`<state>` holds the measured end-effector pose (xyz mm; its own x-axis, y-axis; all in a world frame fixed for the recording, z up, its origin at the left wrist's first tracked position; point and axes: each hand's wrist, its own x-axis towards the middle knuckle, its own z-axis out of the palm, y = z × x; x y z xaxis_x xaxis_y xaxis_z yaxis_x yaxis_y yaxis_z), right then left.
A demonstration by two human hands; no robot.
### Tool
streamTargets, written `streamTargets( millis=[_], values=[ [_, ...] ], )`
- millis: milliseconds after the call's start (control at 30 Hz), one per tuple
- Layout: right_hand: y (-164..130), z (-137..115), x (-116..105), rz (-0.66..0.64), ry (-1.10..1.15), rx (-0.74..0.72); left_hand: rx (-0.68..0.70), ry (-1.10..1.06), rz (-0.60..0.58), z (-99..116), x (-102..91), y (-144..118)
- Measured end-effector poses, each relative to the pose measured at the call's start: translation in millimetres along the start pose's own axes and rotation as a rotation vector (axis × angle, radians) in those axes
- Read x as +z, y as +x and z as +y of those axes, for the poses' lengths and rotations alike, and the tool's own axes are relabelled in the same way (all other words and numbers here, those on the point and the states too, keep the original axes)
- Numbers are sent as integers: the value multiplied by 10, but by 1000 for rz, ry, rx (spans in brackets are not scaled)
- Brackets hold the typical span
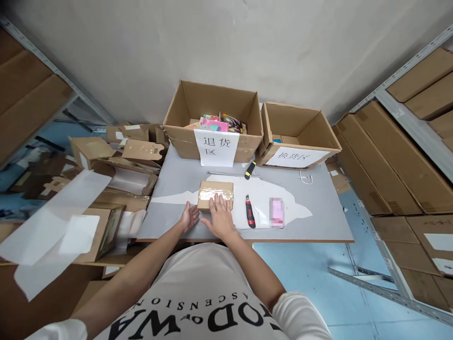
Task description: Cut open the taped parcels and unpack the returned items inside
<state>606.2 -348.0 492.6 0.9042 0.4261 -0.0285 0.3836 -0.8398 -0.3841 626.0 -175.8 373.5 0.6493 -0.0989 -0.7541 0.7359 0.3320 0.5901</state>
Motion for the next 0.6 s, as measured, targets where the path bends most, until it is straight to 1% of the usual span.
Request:
streamTargets(
  millis=[133, 367, 600],
  values=[
    [-57, 80, 58, -20, -11, -25, -9, 12, 14, -29, 17, 65],
    [-127, 198, 18, -21, 1, 12, 29, 38, 59, -107, -15, 183],
    [-306, 449, -49, 26, 48, 35, 48, 43, 83, -144, 108, 215]
  ],
)
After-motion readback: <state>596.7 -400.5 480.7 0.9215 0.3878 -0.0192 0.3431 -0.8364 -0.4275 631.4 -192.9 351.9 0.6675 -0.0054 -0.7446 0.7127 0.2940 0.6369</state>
